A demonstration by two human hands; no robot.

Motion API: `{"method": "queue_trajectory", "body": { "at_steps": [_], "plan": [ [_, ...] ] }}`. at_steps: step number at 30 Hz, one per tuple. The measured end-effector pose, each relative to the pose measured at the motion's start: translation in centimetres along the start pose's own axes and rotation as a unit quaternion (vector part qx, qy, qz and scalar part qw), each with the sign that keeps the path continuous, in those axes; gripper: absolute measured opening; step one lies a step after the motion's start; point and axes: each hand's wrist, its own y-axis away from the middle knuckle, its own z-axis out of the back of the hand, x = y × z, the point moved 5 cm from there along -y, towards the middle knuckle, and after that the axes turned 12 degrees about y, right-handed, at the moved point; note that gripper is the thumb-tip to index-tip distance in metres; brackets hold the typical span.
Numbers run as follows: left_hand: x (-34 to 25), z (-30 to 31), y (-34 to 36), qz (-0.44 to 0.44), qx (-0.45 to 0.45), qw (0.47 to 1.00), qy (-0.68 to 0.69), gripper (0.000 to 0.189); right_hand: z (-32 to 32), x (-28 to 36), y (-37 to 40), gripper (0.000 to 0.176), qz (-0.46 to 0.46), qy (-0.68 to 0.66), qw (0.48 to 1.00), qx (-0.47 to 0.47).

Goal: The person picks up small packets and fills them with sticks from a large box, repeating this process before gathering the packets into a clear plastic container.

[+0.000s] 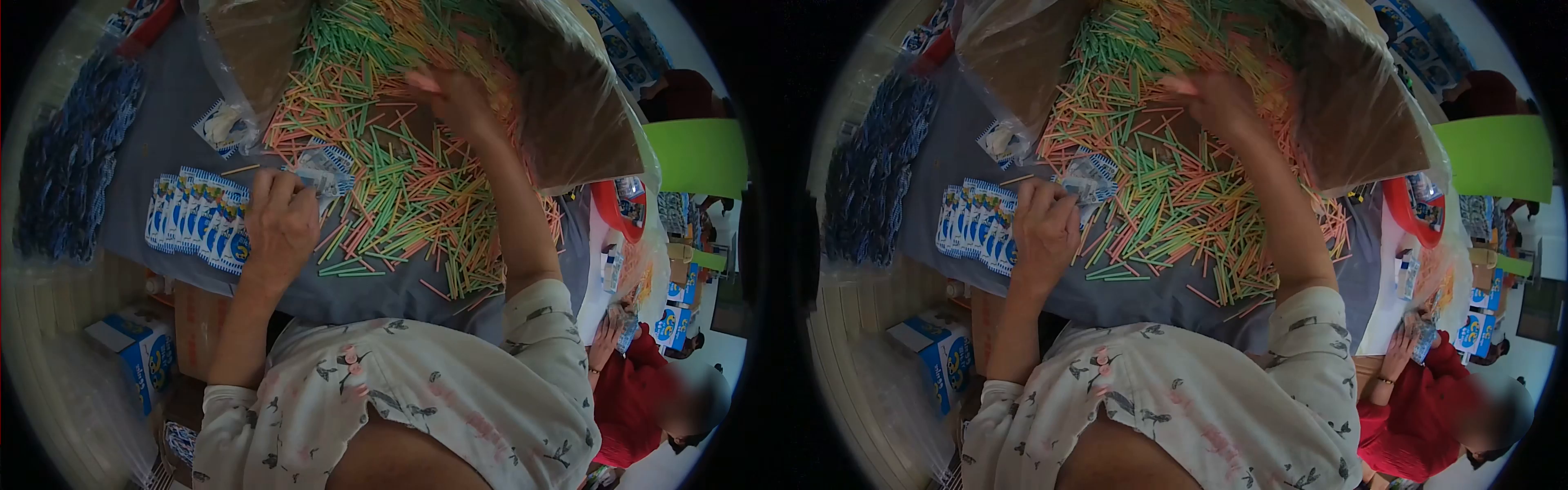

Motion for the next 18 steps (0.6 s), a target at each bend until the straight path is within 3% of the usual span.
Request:
{"method": "queue_trajectory", "body": {
  "at_steps": [1, 2, 3, 5, 6, 9, 12, 13, 14, 15, 16, 18],
  "plan": [
    [0.0, -0.4, 0.1, -0.001, 0.001, 1.000, 0.001, 0.015, -1.2, 1.2, 0.0, 0.017, 0.061, 0.207, 0.973, 0.080],
    [0.1, -1.3, 0.5, 0.006, 0.029, 0.999, -0.025, 0.013, -2.5, 2.0, 0.1, 0.019, 0.118, 0.402, 0.894, 0.157],
    [0.2, -1.9, 0.7, 0.013, 0.056, 0.997, -0.051, 0.012, -3.2, 2.6, -0.3, 0.019, 0.118, 0.402, 0.894, 0.157],
    [-0.4, -1.4, 0.3, 0.025, 0.051, 0.998, -0.031, 0.012, -4.7, 2.9, -1.0, 0.022, 0.106, 0.500, 0.831, 0.218],
    [-0.5, -1.1, 0.4, 0.041, 0.045, 0.998, -0.011, 0.013, -4.8, 3.0, -1.1, 0.022, 0.109, 0.498, 0.832, 0.220],
    [0.2, -0.8, 0.6, 0.055, 0.042, 0.997, 0.017, 0.025, -4.6, 3.6, -1.4, 0.021, 0.154, 0.505, 0.837, 0.145],
    [0.5, 0.2, 0.2, 0.053, -0.003, 0.997, 0.047, 0.022, -2.4, 2.9, -1.3, 0.020, 0.184, 0.516, 0.837, -0.020],
    [0.7, 0.3, 0.2, 0.058, -0.006, 0.997, 0.046, 0.022, -1.1, 2.0, -1.5, 0.012, 0.121, 0.339, 0.933, -0.022],
    [0.5, 0.4, 0.2, 0.034, -0.011, 0.999, 0.024, 0.020, -0.8, 1.2, -1.1, 0.010, 0.081, 0.247, 0.965, -0.017],
    [0.2, 0.4, 0.2, 0.006, -0.014, 1.000, 0.004, 0.018, -0.4, 0.6, -0.9, 0.011, 0.042, 0.151, 0.987, -0.019],
    [0.3, -0.1, 0.6, 0.002, -0.010, 1.000, 0.010, 0.018, 0.3, -0.1, -0.4, 0.014, -0.010, -0.038, 0.999, -0.037],
    [1.0, -1.8, 1.0, 0.045, 0.054, 0.998, -0.002, 0.014, 1.4, -1.4, 0.3, 0.022, -0.060, -0.217, 0.972, -0.064]
  ]
}}
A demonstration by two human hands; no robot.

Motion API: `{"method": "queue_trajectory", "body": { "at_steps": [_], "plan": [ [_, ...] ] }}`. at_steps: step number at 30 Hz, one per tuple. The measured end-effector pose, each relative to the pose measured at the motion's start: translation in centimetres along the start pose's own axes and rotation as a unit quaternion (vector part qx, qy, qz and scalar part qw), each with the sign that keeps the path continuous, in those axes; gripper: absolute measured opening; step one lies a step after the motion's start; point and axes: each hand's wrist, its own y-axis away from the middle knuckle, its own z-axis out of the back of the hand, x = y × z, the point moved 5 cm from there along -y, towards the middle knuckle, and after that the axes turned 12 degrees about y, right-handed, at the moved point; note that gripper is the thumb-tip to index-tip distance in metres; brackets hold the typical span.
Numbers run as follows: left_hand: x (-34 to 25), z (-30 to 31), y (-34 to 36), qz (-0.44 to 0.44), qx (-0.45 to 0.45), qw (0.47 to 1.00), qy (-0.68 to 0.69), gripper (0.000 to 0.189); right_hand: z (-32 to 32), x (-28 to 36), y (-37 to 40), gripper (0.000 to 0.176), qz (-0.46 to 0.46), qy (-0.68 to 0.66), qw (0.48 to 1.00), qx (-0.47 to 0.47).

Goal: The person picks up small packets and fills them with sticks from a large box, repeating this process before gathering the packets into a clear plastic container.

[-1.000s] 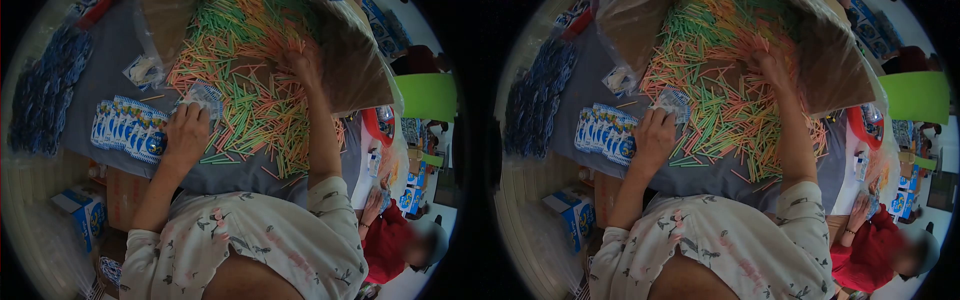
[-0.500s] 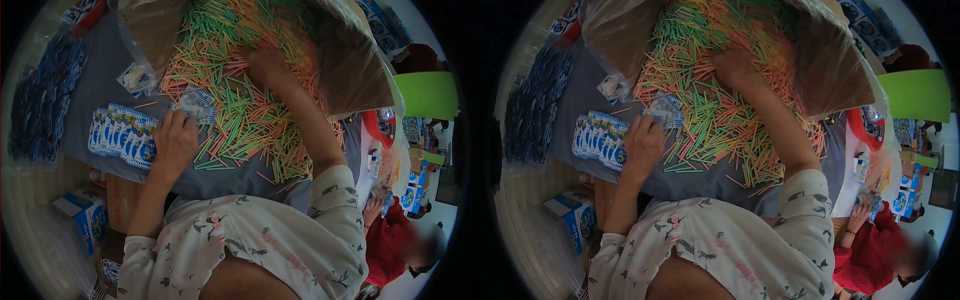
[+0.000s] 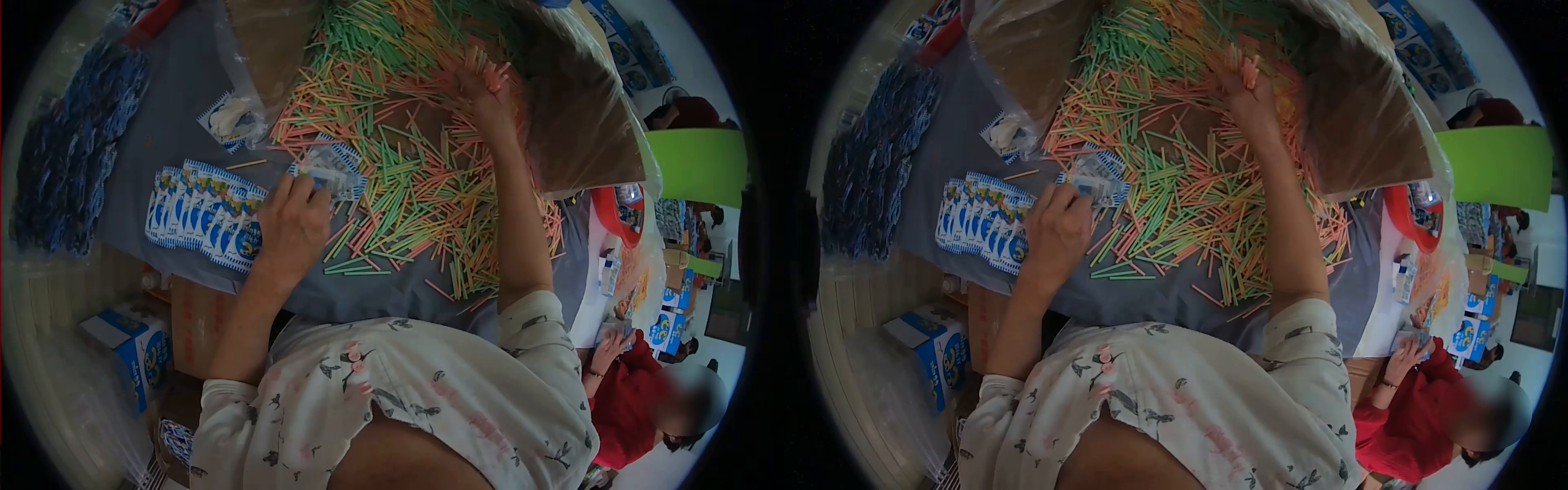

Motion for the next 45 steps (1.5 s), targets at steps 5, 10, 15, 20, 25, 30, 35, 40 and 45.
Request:
{"method": "queue_trajectory", "body": {
  "at_steps": [5, 10, 15, 20, 25, 30, 35, 40, 45],
  "plan": [
    [-0.9, 1.3, -0.5, 0.009, -0.009, 1.000, 0.023, 0.011, 0.1, -1.8, 1.0, 0.019, -0.226, -0.362, 0.903, 0.050],
    [-0.2, 2.0, -0.9, 0.031, 0.038, 0.998, 0.050, 0.010, -1.8, 1.0, 1.2, 0.012, -0.211, -0.300, 0.930, 0.035],
    [-0.5, 3.4, -1.5, 0.022, -0.063, 0.991, 0.117, 0.009, -2.5, 1.6, 0.6, 0.023, -0.068, -0.208, 0.974, 0.050],
    [-0.3, 2.5, -2.0, 0.053, -0.068, 0.968, 0.235, 0.013, -2.8, 0.6, 1.7, 0.043, -0.048, 0.111, 0.983, 0.136],
    [-0.3, 2.7, -3.8, 0.120, -0.055, 0.921, 0.367, 0.011, -2.2, 7.0, 2.1, 0.056, 0.033, -0.023, 0.991, 0.128],
    [-1.5, 0.2, -6.3, 0.082, -0.061, 0.858, 0.504, 0.011, -3.9, 12.4, 3.6, 0.069, 0.114, -0.075, 0.968, 0.210],
    [-1.7, -0.2, -6.7, 0.066, -0.068, 0.879, 0.468, 0.012, -5.9, 9.9, 4.5, 0.069, 0.046, -0.019, 0.961, 0.272],
    [-1.4, -1.3, -6.9, 0.086, -0.054, 0.830, 0.548, 0.012, -5.6, 10.3, 4.8, 0.059, 0.082, -0.105, 0.953, 0.272],
    [-1.4, -1.9, -6.3, 0.102, -0.067, 0.745, 0.656, 0.017, -4.7, 12.3, 4.4, 0.052, 0.085, -0.184, 0.962, 0.184]
  ]
}}
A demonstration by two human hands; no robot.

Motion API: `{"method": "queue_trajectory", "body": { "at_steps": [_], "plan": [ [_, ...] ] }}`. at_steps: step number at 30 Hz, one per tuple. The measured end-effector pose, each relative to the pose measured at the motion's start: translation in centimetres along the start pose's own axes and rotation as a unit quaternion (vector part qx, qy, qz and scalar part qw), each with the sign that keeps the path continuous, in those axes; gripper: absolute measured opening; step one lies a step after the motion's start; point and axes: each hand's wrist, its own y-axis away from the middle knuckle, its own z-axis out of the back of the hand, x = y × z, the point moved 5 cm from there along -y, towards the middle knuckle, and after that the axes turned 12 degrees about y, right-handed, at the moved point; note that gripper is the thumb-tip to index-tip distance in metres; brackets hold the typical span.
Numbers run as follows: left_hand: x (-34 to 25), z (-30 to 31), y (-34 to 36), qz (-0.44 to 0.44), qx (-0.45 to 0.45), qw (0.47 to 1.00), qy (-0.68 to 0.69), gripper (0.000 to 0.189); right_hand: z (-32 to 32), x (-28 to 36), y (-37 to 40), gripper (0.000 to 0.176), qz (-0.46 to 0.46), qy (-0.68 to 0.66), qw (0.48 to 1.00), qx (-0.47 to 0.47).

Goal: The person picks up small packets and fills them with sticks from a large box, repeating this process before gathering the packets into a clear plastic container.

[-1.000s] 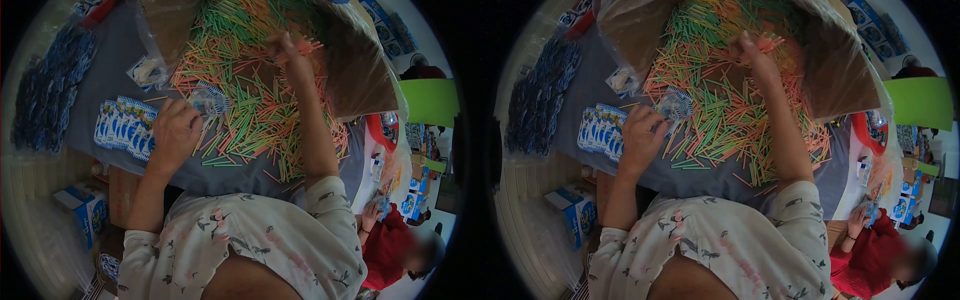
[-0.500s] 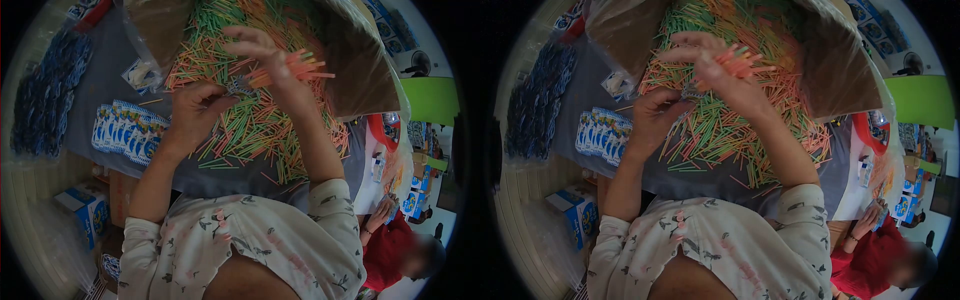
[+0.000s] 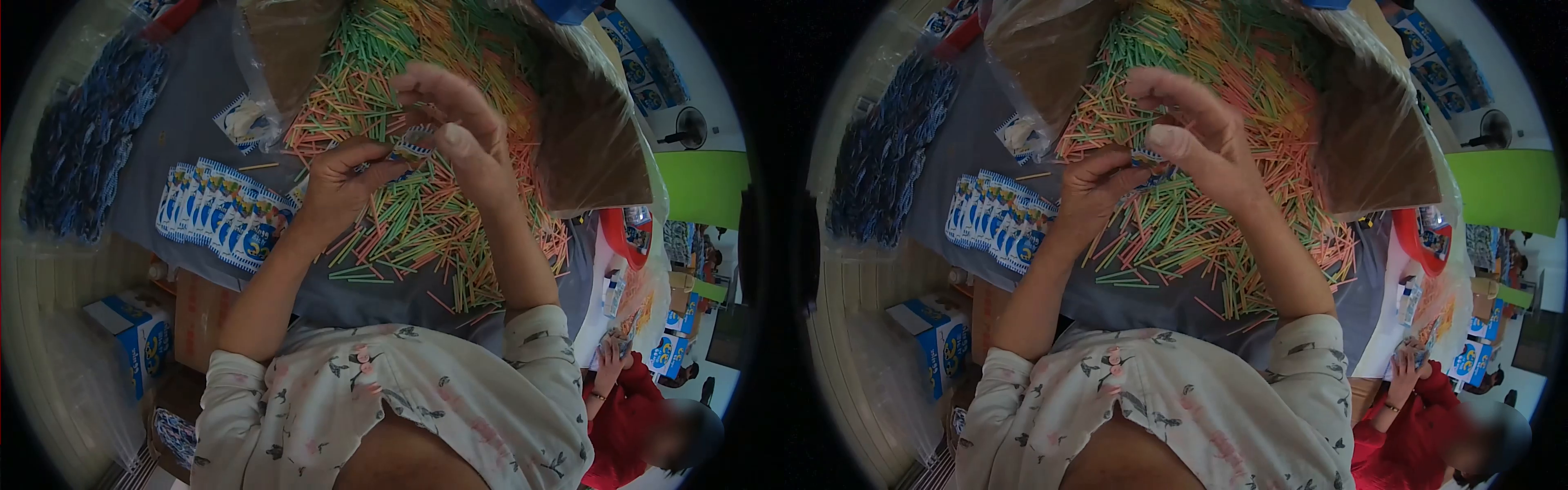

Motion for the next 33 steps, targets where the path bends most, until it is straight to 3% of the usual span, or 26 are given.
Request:
{"method": "queue_trajectory", "body": {
  "at_steps": [2, 4, 5, 6, 7, 8, 9, 11, 13, 15, 19, 21, 25, 26, 27, 29, 31, 33],
  "plan": [
    [0.1, 0.0, 0.5, -0.002, -0.006, 1.000, 0.000, 0.018, -1.1, 0.3, 0.6, 0.047, 0.007, 0.048, 0.998, 0.038],
    [-0.5, 0.3, 1.9, -0.046, 0.002, 0.997, -0.059, 0.016, -3.5, 0.0, 1.7, 0.033, 0.065, 0.155, 0.979, 0.119],
    [-1.0, 0.7, 2.9, -0.048, -0.015, 0.996, -0.071, 0.016, -4.2, -0.1, 2.1, 0.030, 0.088, 0.172, 0.975, 0.113],
    [-1.1, 0.5, 3.9, 0.006, -0.008, 0.996, -0.090, 0.015, -5.3, -0.1, 2.6, 0.030, 0.093, 0.161, 0.975, 0.119],
    [-0.7, 0.1, 4.6, 0.062, 0.004, 0.993, -0.102, 0.014, -5.6, -0.5, 3.0, 0.031, 0.024, 0.102, 0.990, 0.099],
    [-1.1, -0.3, 5.0, -0.030, 0.001, 0.993, -0.115, 0.011, -5.5, -1.0, 3.4, 0.033, -0.047, 0.047, 0.995, 0.074],
    [-1.0, -0.3, 5.4, -0.029, 0.005, 0.993, -0.112, 0.011, -5.5, -0.8, 3.4, 0.033, -0.049, 0.051, 0.995, 0.071],
    [-1.6, 0.5, 6.1, -0.051, -0.046, 0.983, -0.170, 0.011, -5.3, -1.7, 2.8, 0.035, -0.198, -0.062, 0.976, 0.067],
    [-2.2, 1.4, 6.3, -0.045, -0.048, 0.979, -0.193, 0.012, -4.7, -1.9, 2.3, 0.040, -0.197, -0.010, 0.978, 0.073],
    [-2.9, 1.9, 6.2, -0.061, -0.066, 0.962, -0.259, 0.014, -5.4, -2.3, 2.4, 0.052, -0.179, -0.241, 0.952, 0.066],
    [-3.2, 2.5, 6.7, -0.072, -0.067, 0.963, -0.251, 0.011, -5.6, -1.6, 2.5, 0.050, -0.134, -0.294, 0.942, 0.090],
    [-3.2, 1.4, 7.1, -0.060, -0.037, 0.979, -0.191, 0.009, -5.9, -0.6, 2.9, 0.057, -0.125, -0.104, 0.984, 0.075],
    [-2.8, 0.5, 7.4, -0.096, -0.032, 0.974, -0.201, 0.007, -8.0, -1.0, 3.7, 0.063, -0.119, -0.080, 0.977, 0.158],
    [-2.7, 0.9, 7.5, -0.053, -0.040, 0.979, -0.192, 0.006, -7.7, -1.1, 3.6, 0.063, -0.117, -0.081, 0.977, 0.161],
    [-2.6, 1.3, 7.8, -0.009, -0.048, 0.982, -0.184, 0.006, -7.2, -0.9, 3.7, 0.062, -0.071, -0.004, 0.979, 0.191],
    [-3.0, 1.7, 8.2, -0.041, -0.061, 0.979, -0.190, 0.006, -7.3, -1.0, 4.1, 0.061, -0.026, 0.077, 0.974, 0.213],
    [-2.8, 1.2, 8.0, -0.079, -0.047, 0.980, -0.178, 0.007, -7.8, 0.0, 4.6, 0.068, 0.139, 0.186, 0.951, 0.205],
    [-2.4, 0.9, 8.4, -0.070, -0.040, 0.983, -0.166, 0.008, -8.3, 0.9, 5.1, 0.071, 0.119, 0.210, 0.948, 0.209]
  ]
}}
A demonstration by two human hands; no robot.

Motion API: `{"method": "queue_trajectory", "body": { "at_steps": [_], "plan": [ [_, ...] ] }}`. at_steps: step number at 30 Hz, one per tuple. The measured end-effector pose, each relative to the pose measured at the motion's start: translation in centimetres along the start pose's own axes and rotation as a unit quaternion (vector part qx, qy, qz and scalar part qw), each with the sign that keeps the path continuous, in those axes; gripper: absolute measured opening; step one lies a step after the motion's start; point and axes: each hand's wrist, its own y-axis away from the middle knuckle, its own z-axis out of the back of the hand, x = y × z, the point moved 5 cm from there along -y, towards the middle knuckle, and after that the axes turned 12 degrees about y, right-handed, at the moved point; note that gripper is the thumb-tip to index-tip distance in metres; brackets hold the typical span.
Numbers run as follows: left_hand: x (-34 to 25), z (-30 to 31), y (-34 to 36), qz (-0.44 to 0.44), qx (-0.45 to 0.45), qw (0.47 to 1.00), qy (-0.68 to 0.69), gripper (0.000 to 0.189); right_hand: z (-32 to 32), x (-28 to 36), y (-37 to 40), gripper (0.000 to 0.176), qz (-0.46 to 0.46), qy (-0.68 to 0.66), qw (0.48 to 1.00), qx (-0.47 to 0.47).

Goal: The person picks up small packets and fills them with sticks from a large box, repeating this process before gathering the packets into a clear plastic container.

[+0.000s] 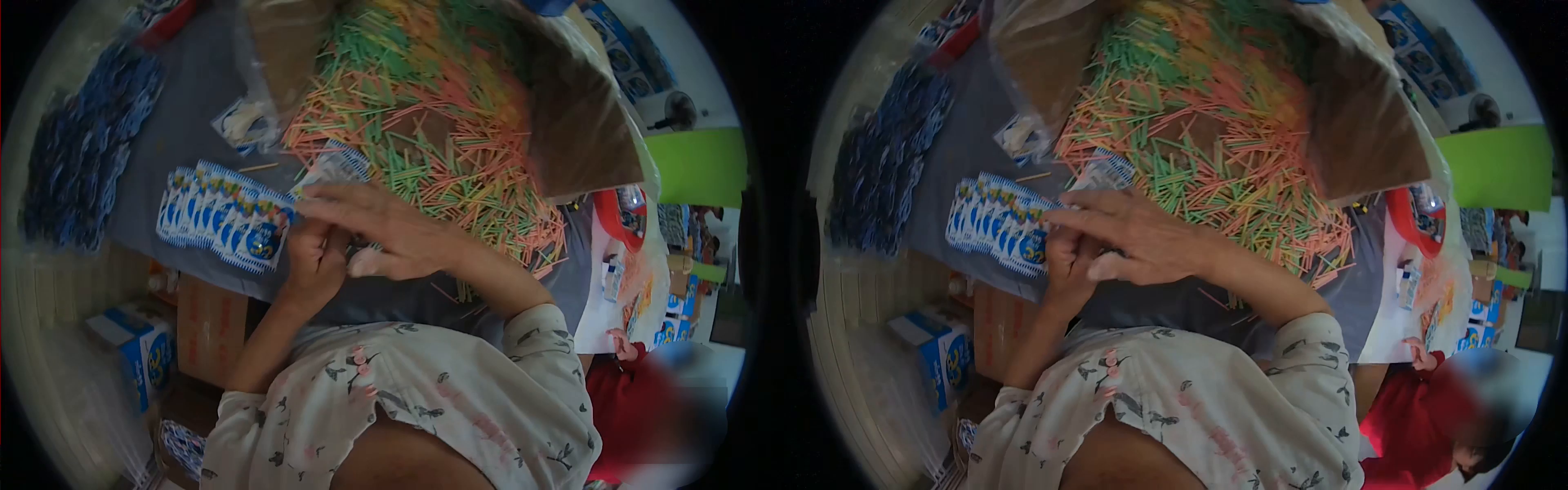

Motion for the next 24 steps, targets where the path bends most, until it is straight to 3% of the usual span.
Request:
{"method": "queue_trajectory", "body": {
  "at_steps": [2, 4, 6, 7, 8, 9, 11, 13, 14, 16, 19, 22, 24],
  "plan": [
    [-0.7, -0.4, -0.1, -0.003, 0.013, 1.000, -0.002, 0.009, -0.6, 0.3, 0.1, 0.073, 0.001, 0.087, 0.994, 0.071],
    [-1.6, 0.3, 0.5, -0.001, 0.015, 1.000, -0.011, 0.010, 0.5, 0.0, 0.4, 0.069, -0.009, 0.059, 0.996, 0.060],
    [-1.9, 2.5, 1.2, 0.053, -0.039, 0.980, -0.188, 0.012, 2.6, -1.7, 1.1, 0.072, -0.072, 0.011, 0.997, 0.000],
    [-1.6, 3.9, 1.3, 0.050, -0.036, 0.980, -0.187, 0.012, 3.9, -2.9, 1.8, 0.059, -0.119, 0.042, 0.991, -0.046],
    [-1.6, 5.2, 1.6, -0.023, -0.023, 0.921, -0.387, 0.014, 5.2, -4.9, 2.7, 0.051, -0.165, 0.085, 0.981, -0.052],
    [-1.6, 5.6, 2.0, -0.094, -0.012, 0.817, -0.570, 0.018, 6.6, -7.2, 3.6, 0.043, -0.209, 0.126, 0.968, -0.056],
    [-1.2, 6.2, 2.5, -0.072, -0.025, 0.800, -0.595, 0.023, 9.2, -10.2, 5.0, 0.033, -0.275, 0.306, 0.908, -0.075],
    [-0.8, 6.7, 2.5, -0.052, -0.033, 0.787, -0.614, 0.029, 10.5, -13.4, 6.1, 0.029, -0.312, 0.534, 0.785, -0.023],
    [-0.6, 7.1, 2.4, -0.052, -0.044, 0.778, -0.625, 0.033, 10.9, -14.5, 6.2, 0.029, -0.314, 0.535, 0.784, -0.021],
    [-0.8, 7.1, 2.4, -0.051, -0.055, 0.767, -0.637, 0.038, 11.4, -16.3, 6.1, 0.030, -0.336, 0.616, 0.711, 0.039],
    [-1.7, 6.5, 2.0, -0.001, -0.043, 0.736, -0.676, 0.043, 10.8, -17.8, 5.5, 0.024, -0.299, 0.625, 0.722, 0.008],
    [-3.0, 5.1, 0.9, 0.031, -0.031, 0.718, -0.694, 0.042, 10.6, -18.8, 5.1, 0.026, -0.327, 0.600, 0.729, 0.038],
    [-3.7, 3.0, -0.7, -0.073, 0.016, 0.774, -0.629, 0.037, 10.5, -19.1, 4.4, 0.029, -0.345, 0.596, 0.723, 0.063]
  ]
}}
